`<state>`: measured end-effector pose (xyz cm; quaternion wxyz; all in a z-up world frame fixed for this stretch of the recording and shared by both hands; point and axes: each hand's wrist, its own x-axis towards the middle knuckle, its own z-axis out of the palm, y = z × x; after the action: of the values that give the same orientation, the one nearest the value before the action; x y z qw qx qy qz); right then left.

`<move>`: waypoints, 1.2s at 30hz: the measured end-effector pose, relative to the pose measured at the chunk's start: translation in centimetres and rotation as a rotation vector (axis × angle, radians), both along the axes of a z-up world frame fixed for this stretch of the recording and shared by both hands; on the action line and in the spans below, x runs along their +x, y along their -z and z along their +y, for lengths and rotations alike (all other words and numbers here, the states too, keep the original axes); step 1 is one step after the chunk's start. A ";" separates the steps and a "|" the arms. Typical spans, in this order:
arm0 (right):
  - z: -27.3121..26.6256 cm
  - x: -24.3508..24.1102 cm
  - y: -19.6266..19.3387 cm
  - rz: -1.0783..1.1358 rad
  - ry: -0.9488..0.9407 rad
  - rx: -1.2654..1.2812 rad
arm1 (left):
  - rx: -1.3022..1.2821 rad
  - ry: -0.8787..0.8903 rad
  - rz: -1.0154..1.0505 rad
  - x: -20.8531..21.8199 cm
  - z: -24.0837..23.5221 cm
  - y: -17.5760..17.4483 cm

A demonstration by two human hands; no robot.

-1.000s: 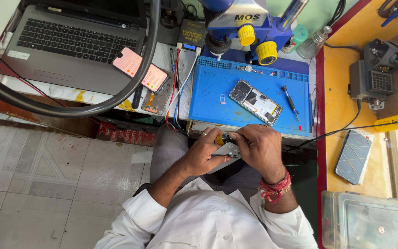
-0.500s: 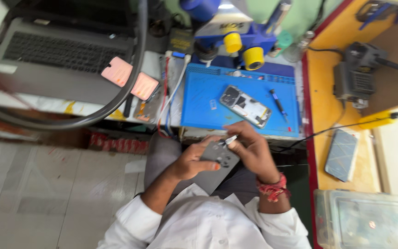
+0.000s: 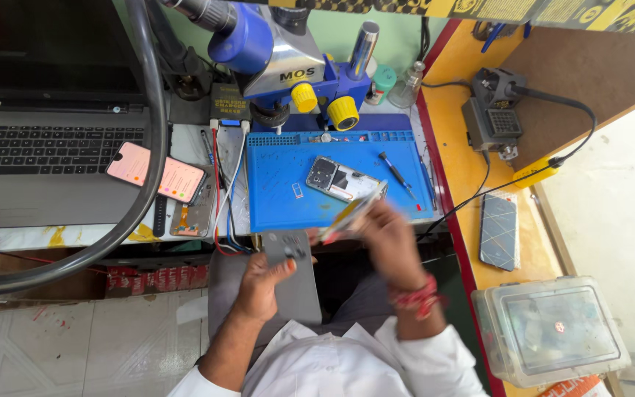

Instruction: The person disassembles a smartphone, removes the back cover, and uses a screwdriver to manipulate internal components. They apply adhesive to the back cover and reattach it to the phone body, then inspect the assembled device.

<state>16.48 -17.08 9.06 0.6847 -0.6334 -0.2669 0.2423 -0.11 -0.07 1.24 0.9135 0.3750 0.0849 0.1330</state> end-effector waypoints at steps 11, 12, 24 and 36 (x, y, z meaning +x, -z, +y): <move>-3.3 17.7 1.6 -0.915 0.810 -1.206 | 0.134 -0.341 0.096 1.4 -0.3 0.3; -3.6 17.6 1.6 -1.024 0.875 -1.167 | 0.126 -0.317 0.062 1.6 -0.5 0.1; -0.1 -4.0 1.2 0.041 -0.259 0.067 | 0.032 -0.248 -0.479 5.2 -1.7 -2.4; -2.0 -3.3 -0.1 -0.188 -0.230 0.015 | 0.582 -0.209 -0.324 5.9 -1.8 -3.5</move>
<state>13.15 -19.10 9.19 0.6292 -0.6134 -0.4025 0.2569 5.77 -1.84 4.74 0.7514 0.5830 -0.0647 0.3022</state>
